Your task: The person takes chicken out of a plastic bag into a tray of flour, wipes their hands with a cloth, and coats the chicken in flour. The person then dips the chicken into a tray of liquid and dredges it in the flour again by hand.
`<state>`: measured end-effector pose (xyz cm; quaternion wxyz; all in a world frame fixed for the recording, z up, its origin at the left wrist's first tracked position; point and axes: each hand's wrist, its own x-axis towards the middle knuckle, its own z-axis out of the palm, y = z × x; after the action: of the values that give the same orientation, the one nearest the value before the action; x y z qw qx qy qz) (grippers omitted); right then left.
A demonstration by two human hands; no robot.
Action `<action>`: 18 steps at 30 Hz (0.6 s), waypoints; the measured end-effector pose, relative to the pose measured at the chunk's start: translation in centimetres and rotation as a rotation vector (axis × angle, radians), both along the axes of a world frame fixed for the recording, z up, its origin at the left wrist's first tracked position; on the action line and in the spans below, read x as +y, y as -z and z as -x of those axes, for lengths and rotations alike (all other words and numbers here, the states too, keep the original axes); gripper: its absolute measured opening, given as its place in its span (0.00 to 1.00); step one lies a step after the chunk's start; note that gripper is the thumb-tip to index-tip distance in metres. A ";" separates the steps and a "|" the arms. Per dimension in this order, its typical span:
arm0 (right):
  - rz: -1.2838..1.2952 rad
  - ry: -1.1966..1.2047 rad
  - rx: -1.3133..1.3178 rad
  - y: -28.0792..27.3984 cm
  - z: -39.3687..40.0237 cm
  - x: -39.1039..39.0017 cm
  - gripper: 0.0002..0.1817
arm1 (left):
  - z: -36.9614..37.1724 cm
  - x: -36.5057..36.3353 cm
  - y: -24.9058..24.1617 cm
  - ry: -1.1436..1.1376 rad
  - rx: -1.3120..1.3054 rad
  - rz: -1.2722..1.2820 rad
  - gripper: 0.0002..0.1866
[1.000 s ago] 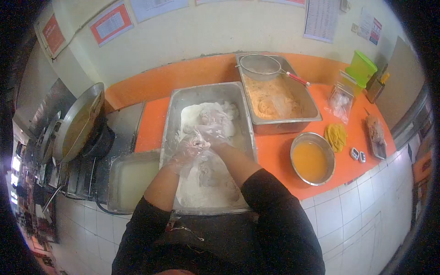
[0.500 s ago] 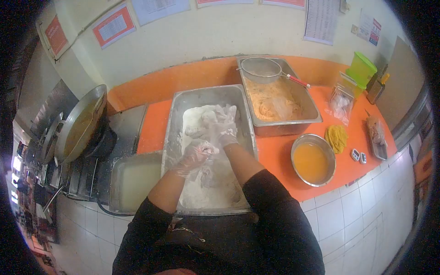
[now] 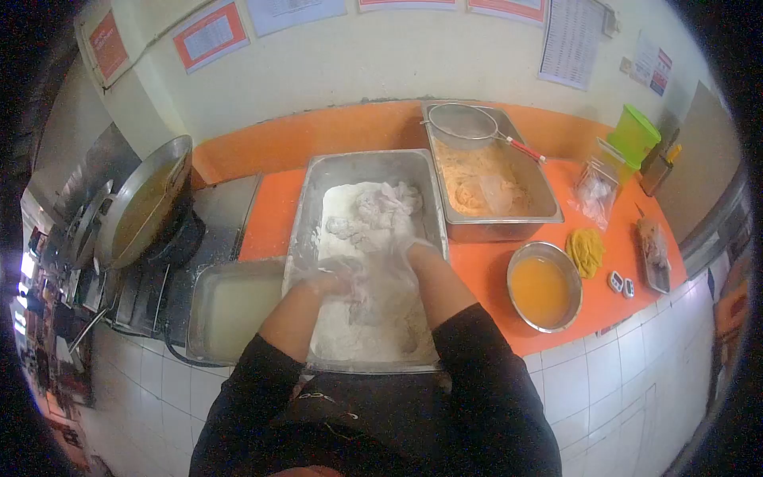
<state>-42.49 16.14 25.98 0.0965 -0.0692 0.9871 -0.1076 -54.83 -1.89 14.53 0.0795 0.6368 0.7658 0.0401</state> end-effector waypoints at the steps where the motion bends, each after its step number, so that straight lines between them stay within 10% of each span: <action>1: 0.008 -0.031 -0.111 0.7 -0.4 -0.5 0.18 | -4.2 -0.3 -6.2 0.019 0.205 0.076 0.13; 8: 0.032 -0.121 -0.419 7.9 0.3 -4.9 0.17 | -1.1 1.6 -0.6 -0.115 -0.037 0.293 0.19; 11: 0.080 -0.115 -0.395 7.4 0.4 -4.2 0.17 | -2.0 0.4 -4.1 -0.513 -0.155 0.344 0.19; 18: 0.047 -0.004 -0.034 1.9 1.0 -1.8 0.16 | -2.6 -0.7 -4.9 -0.009 -0.218 0.149 0.18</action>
<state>-43.45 14.35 24.07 0.1116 -0.0716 0.9824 -0.1317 -52.25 -2.61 19.47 0.2092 0.6176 0.7564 0.0524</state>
